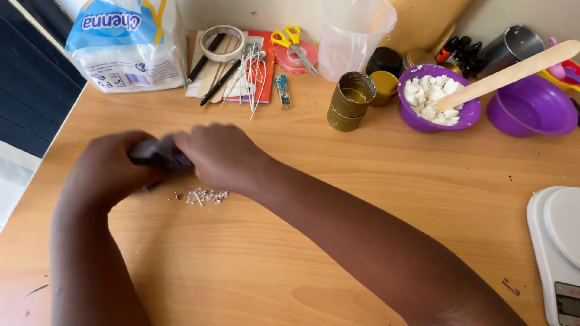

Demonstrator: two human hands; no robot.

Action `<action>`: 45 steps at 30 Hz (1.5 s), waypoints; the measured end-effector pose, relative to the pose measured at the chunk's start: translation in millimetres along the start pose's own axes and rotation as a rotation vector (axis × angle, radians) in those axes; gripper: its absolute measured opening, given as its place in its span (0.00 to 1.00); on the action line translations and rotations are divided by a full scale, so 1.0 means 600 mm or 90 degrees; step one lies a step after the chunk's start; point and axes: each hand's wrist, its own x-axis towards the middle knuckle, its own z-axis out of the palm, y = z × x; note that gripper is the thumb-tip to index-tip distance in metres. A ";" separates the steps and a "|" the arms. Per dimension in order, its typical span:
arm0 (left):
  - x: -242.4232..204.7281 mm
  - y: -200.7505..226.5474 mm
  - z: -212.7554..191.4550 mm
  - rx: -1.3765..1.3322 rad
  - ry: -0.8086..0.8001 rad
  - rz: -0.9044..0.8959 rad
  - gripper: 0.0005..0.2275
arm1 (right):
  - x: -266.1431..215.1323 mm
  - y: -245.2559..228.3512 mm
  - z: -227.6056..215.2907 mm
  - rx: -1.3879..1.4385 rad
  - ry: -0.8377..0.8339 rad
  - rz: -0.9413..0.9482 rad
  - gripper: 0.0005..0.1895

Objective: The person cleans a candle-making workstation by picking up small metal wick tabs and wiping the surface with a cloth, then proceeds to mix wax flakes in a purple bowl using a wooden stirrer.

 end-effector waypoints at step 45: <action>0.021 -0.041 -0.016 0.076 -0.062 -0.196 0.10 | 0.136 0.040 0.134 0.199 0.084 -0.111 0.20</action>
